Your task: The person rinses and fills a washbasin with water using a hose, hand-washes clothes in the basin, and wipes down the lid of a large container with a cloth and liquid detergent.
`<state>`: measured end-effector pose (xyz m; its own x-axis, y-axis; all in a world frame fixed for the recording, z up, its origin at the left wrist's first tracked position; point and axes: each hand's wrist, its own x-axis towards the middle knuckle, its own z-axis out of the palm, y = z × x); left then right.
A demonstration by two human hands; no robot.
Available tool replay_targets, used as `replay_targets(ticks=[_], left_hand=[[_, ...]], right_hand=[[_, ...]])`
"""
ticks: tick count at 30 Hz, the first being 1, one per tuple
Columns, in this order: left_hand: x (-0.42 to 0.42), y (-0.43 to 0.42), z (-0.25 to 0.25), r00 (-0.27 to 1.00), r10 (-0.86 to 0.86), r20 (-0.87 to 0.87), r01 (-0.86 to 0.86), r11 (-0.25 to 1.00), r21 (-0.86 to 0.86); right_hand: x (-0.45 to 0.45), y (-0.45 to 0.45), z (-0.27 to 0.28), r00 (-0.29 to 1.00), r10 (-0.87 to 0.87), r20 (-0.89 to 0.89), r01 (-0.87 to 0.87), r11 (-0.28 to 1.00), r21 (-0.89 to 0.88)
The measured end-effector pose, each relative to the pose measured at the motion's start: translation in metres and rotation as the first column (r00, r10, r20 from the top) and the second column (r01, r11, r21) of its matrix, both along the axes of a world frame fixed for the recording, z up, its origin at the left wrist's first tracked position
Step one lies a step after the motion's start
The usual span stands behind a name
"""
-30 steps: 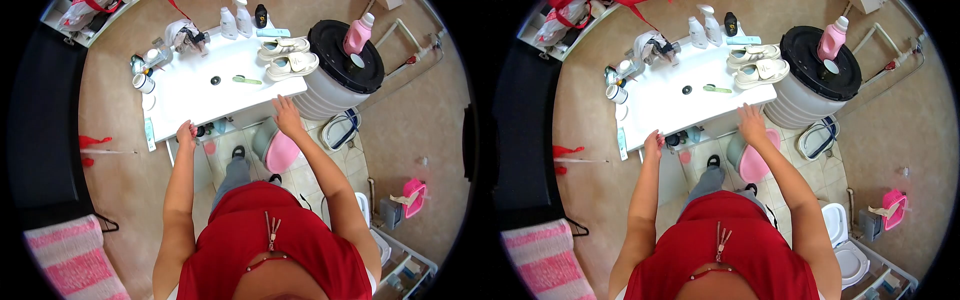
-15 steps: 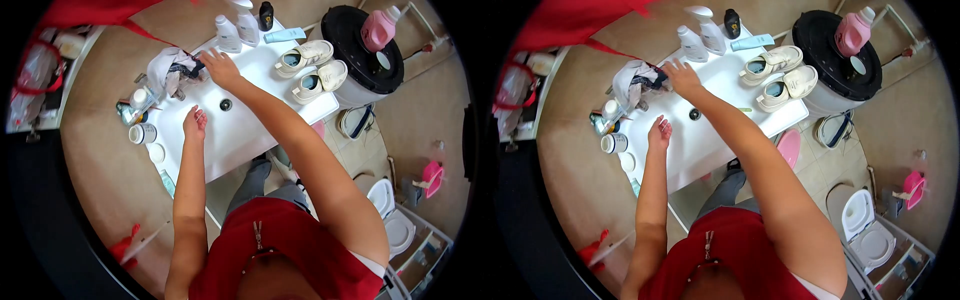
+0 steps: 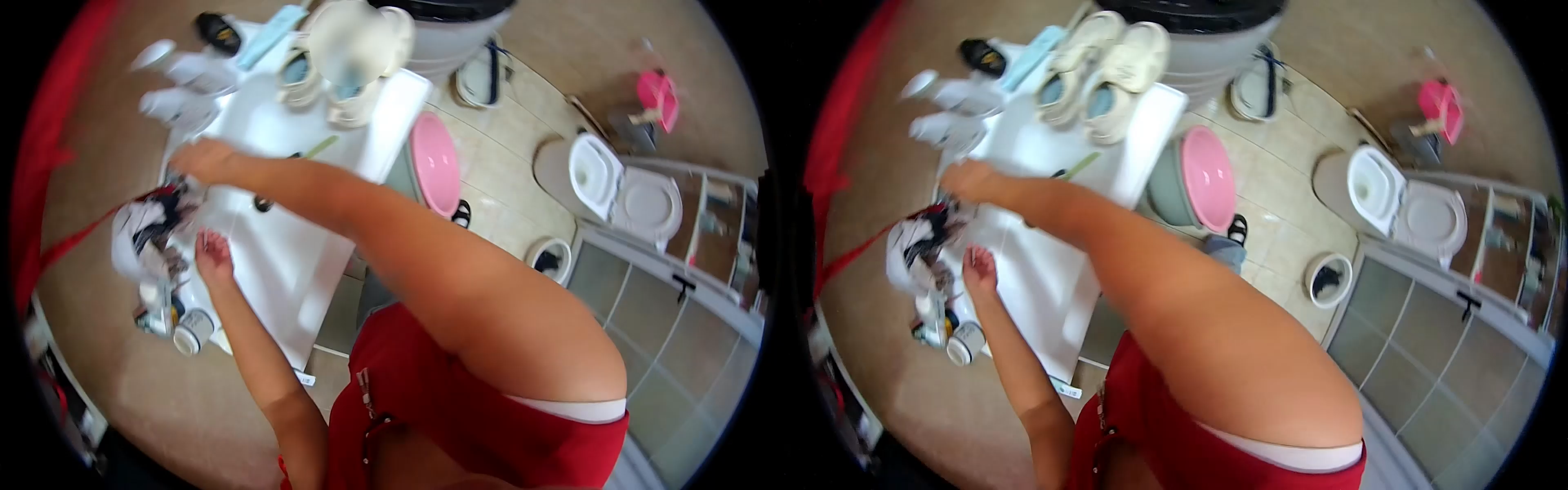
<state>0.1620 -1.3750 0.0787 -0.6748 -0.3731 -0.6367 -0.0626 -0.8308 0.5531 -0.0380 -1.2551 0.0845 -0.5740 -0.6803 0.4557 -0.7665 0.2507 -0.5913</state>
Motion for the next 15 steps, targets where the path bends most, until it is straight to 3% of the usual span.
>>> replay_targets(ticks=[1, 3, 6, 7, 9, 12, 15], left_hand=[[0.0, 0.001, -0.003, 1.0, 0.005, 0.024, -0.003, 0.999, -0.054], [-0.001, 0.001, -0.001, 0.996, 0.033, 0.083, -0.027, 0.997, -0.077], [-0.005, 0.001, 0.006, 0.996, 0.012, 0.09, -0.004, 0.995, -0.097], [-0.005, 0.0, 0.01, 0.995, 0.0, 0.098, 0.011, 0.994, -0.107], [-0.002, -0.001, 0.013, 0.995, -0.027, 0.1, 0.039, 0.992, -0.119], [-0.005, -0.015, 0.012, 0.996, -0.071, 0.056, 0.076, 0.993, -0.089], [-0.003, -0.02, 0.014, 0.997, -0.061, 0.044, 0.065, 0.994, -0.087]], right_hand=[[0.012, 0.009, 0.029, 0.999, -0.008, -0.048, 0.013, 0.995, 0.102], [0.021, -0.016, 0.012, 0.969, -0.115, -0.218, 0.121, 0.993, 0.013], [0.024, -0.019, 0.033, 0.959, -0.126, -0.253, 0.197, 0.94, 0.278], [0.028, -0.014, 0.045, 0.931, -0.112, -0.346, 0.244, 0.898, 0.366], [0.036, 0.0, 0.069, 0.856, -0.04, -0.515, 0.347, 0.783, 0.516], [0.04, 0.015, 0.081, 0.835, 0.201, -0.512, 0.265, 0.668, 0.695], [0.042, 0.013, 0.063, 0.892, -0.028, -0.451, 0.289, 0.802, 0.523]])
